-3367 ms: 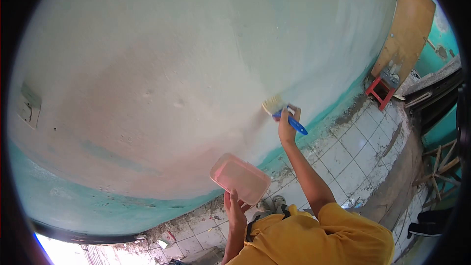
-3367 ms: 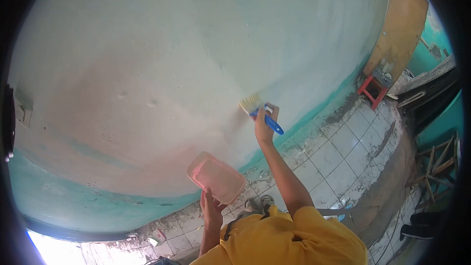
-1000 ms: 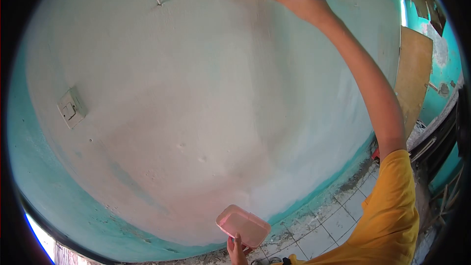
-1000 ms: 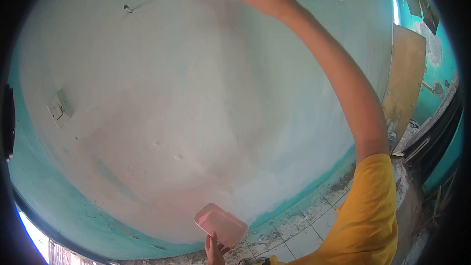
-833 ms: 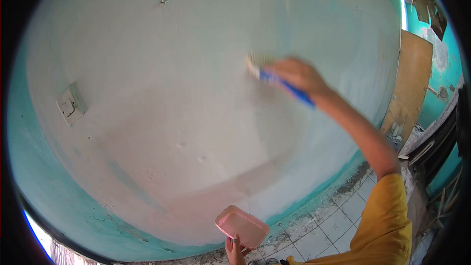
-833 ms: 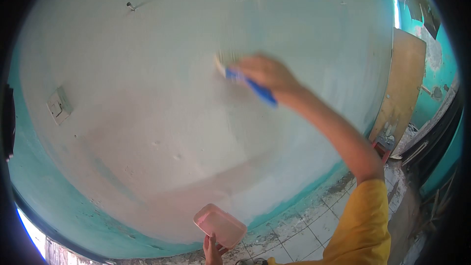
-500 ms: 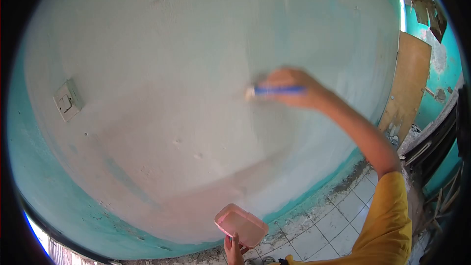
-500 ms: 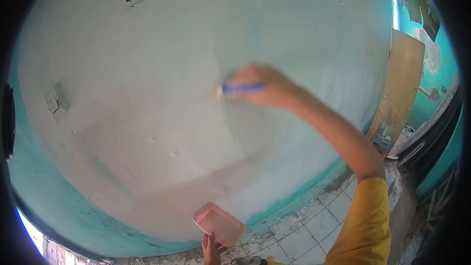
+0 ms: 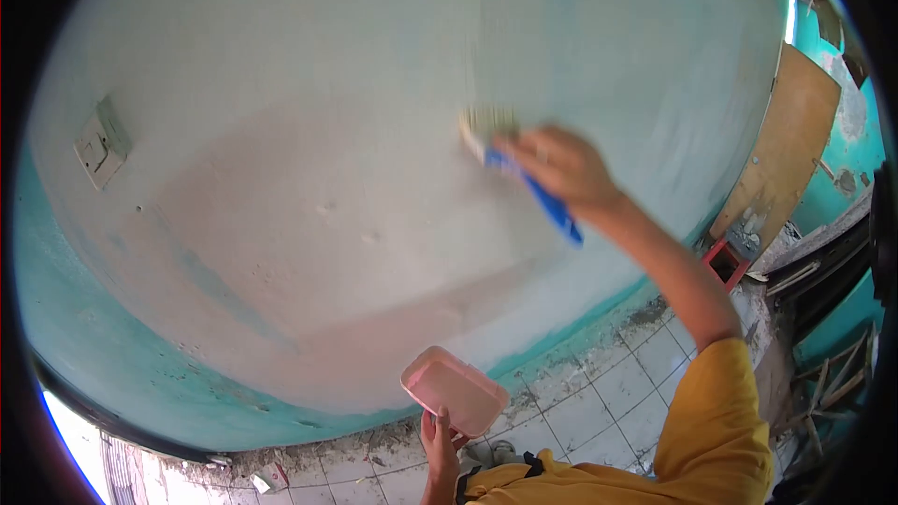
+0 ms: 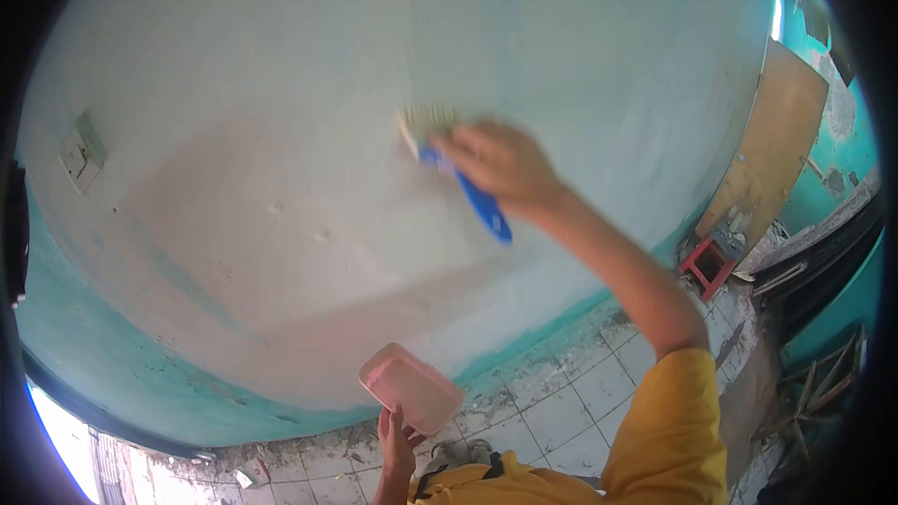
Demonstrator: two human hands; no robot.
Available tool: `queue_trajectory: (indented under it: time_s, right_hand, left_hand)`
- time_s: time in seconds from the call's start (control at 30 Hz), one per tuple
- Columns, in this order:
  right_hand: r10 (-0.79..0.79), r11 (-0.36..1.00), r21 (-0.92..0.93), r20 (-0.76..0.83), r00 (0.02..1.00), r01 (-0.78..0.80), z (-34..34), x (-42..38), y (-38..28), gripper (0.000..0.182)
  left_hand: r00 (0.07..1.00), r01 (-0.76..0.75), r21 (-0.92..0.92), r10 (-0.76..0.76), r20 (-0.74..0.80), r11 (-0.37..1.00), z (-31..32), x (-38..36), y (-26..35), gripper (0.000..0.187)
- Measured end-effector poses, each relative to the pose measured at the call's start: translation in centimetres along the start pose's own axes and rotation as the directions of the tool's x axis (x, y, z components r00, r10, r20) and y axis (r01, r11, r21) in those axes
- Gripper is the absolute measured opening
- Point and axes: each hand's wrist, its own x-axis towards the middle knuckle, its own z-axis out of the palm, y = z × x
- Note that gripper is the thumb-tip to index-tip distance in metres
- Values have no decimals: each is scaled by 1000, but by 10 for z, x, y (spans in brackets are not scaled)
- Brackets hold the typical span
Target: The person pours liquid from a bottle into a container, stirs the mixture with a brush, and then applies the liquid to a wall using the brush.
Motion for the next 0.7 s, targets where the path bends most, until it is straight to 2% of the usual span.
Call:
queue_trajectory:
  time_s: [0.1,0.17,0.27,0.3,0.37,0.4,0.43,0.47,0.5,0.53,0.6,0.7]
  right_hand:
    - [-17,985,175,115,993,-3,56,-96,-56,41]
    - [44,957,260,309,950,-128,77,-143,-88,39]
    - [71,912,357,343,937,-200,77,-148,-88,39]
    - [54,930,321,361,931,-179,67,-135,-78,42]
    - [45,953,281,224,974,-109,57,-101,-42,45]
    - [79,957,273,79,994,-98,52,-82,-21,42]
    - [144,959,230,102,984,-164,24,-47,-14,38]
    - [149,976,170,-49,988,-139,15,-28,-2,38]
    - [134,988,92,-127,983,-123,7,-11,6,41]
    - [142,987,98,-124,982,-130,-1,-1,2,41]
    - [142,988,-19,-236,961,-151,-8,10,-6,41]
    - [158,987,-14,-135,978,-161,34,-42,-40,42]
  left_hand:
    - [1000,-3,1,3,-14,1000,-4,0,1,71]
    - [1000,0,5,0,-17,1000,-5,0,0,71]
    - [1000,-9,23,9,-18,1000,-9,1,2,70]
    - [1000,-11,22,11,-19,1000,-9,0,2,70]
    - [1000,2,25,-2,-25,1000,-11,-1,1,71]
    - [1000,1,16,0,-21,1000,-11,-1,1,71]
    - [1000,-2,10,3,-17,1000,-12,-1,1,72]
    - [1000,5,15,-4,-24,1000,-13,-1,1,72]
    - [1000,2,9,-2,-18,1000,-14,-1,1,73]
    - [1000,-2,3,2,-11,1000,-14,-1,0,74]
    - [1000,-5,19,5,-21,1000,-16,1,-5,73]
    - [999,-7,38,8,-35,999,-18,0,-2,73]
